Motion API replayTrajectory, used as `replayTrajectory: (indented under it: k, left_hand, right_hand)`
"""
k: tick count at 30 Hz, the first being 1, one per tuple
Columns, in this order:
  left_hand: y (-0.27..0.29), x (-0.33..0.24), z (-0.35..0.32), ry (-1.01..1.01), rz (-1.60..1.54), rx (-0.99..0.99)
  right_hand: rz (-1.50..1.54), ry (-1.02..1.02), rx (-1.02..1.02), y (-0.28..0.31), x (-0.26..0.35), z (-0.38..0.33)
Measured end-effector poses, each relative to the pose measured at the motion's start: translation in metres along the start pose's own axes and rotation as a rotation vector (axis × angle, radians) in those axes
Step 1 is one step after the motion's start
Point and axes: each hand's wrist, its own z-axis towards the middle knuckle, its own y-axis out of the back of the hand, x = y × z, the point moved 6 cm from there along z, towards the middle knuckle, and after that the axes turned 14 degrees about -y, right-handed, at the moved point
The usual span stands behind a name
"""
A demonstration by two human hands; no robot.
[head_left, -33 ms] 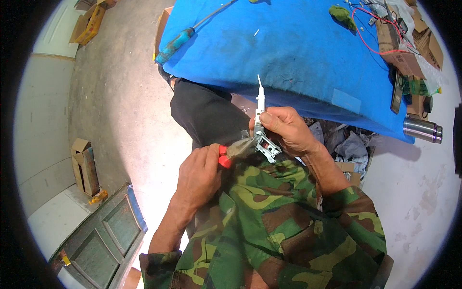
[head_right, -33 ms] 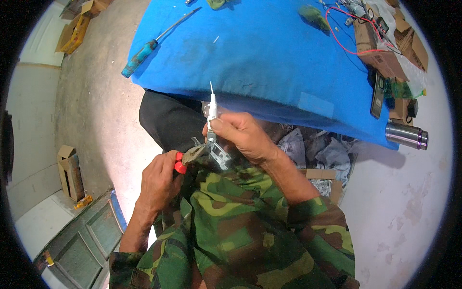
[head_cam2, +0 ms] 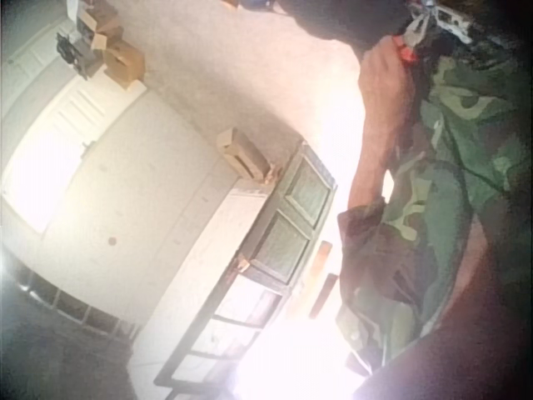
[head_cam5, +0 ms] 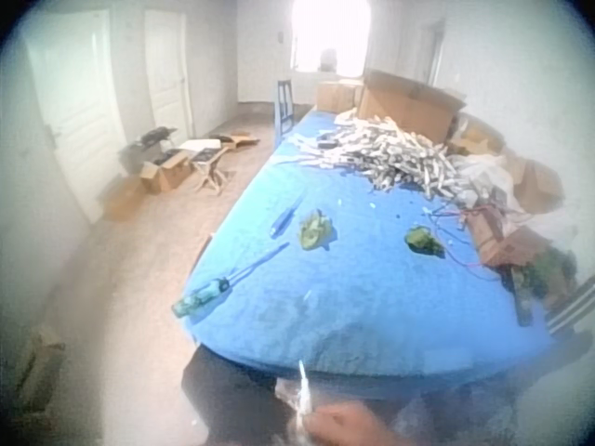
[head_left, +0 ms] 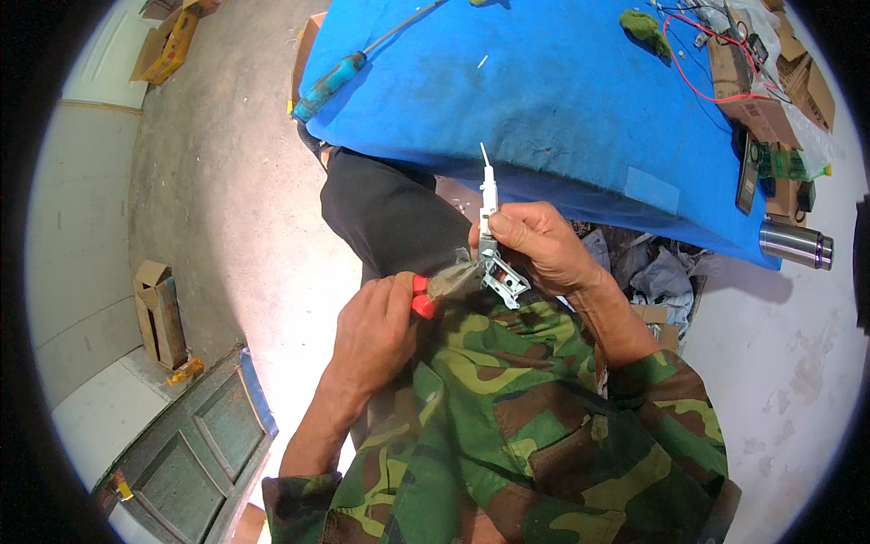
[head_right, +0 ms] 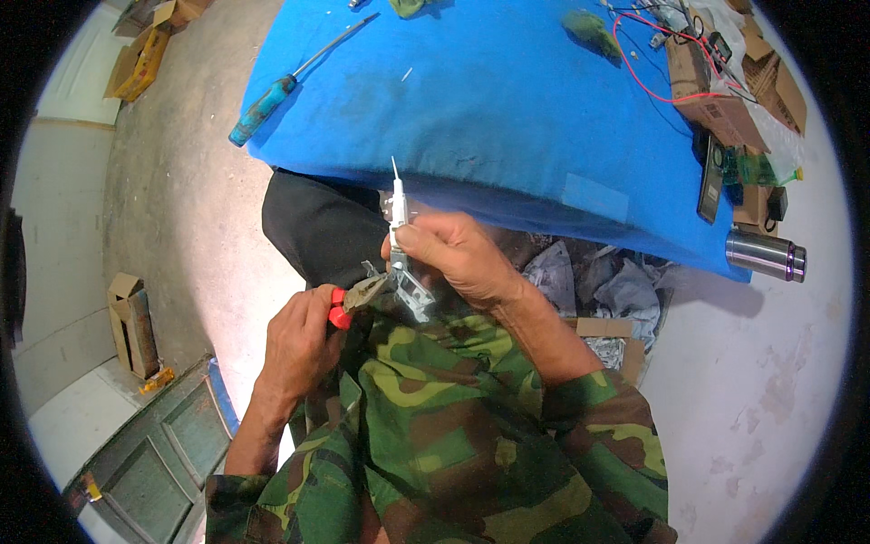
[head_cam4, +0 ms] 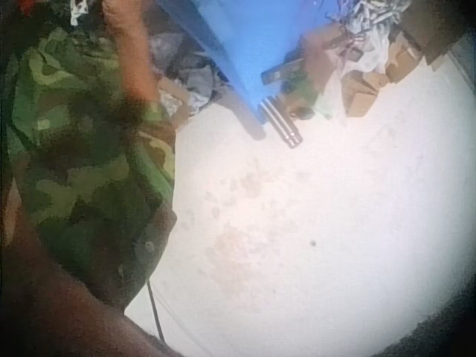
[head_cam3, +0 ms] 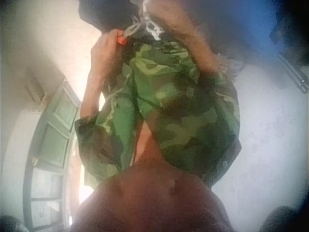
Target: The person holds a metal component and attaches a small white plastic piece to it by hand, then uses a screwdriver to tighten a screw and pliers to crimp a section of the component.
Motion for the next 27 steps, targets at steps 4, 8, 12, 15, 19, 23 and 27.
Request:
replayTrajectory:
  k: [4, 8, 12, 15, 19, 23, 27]
  left_hand:
    - [0.001, -0.002, -0.002, -0.019, -0.005, 0.043]
    - [0.004, -0.003, -0.005, -0.066, 0.029, 0.068]
    - [0.009, -0.004, -0.007, -0.103, 0.055, 0.052]
    - [0.012, -0.003, -0.006, -0.136, 0.094, 0.037]
    - [0.007, 0.004, -0.009, -0.093, 0.043, 0.026]
    - [0.003, 0.007, -0.013, 0.032, -0.202, 0.03]
    - [-0.003, 0.007, -0.018, 0.196, -0.474, 0.05]
  right_hand:
    - [0.004, -0.105, 0.052, -0.004, -0.002, 0.0]
    - [-0.006, -0.181, 0.134, -0.008, -0.005, 0.0]
    - [-0.034, -0.249, 0.177, -0.01, -0.009, 0.0]
    - [0.005, -0.284, 0.167, -0.013, -0.013, -0.004]
    - [-0.003, -0.238, 0.112, -0.016, -0.01, -0.001]
    - [-0.058, -0.172, 0.09, -0.013, -0.007, -0.002]
    - [-0.156, -0.109, -0.022, -0.014, -0.006, -0.004]
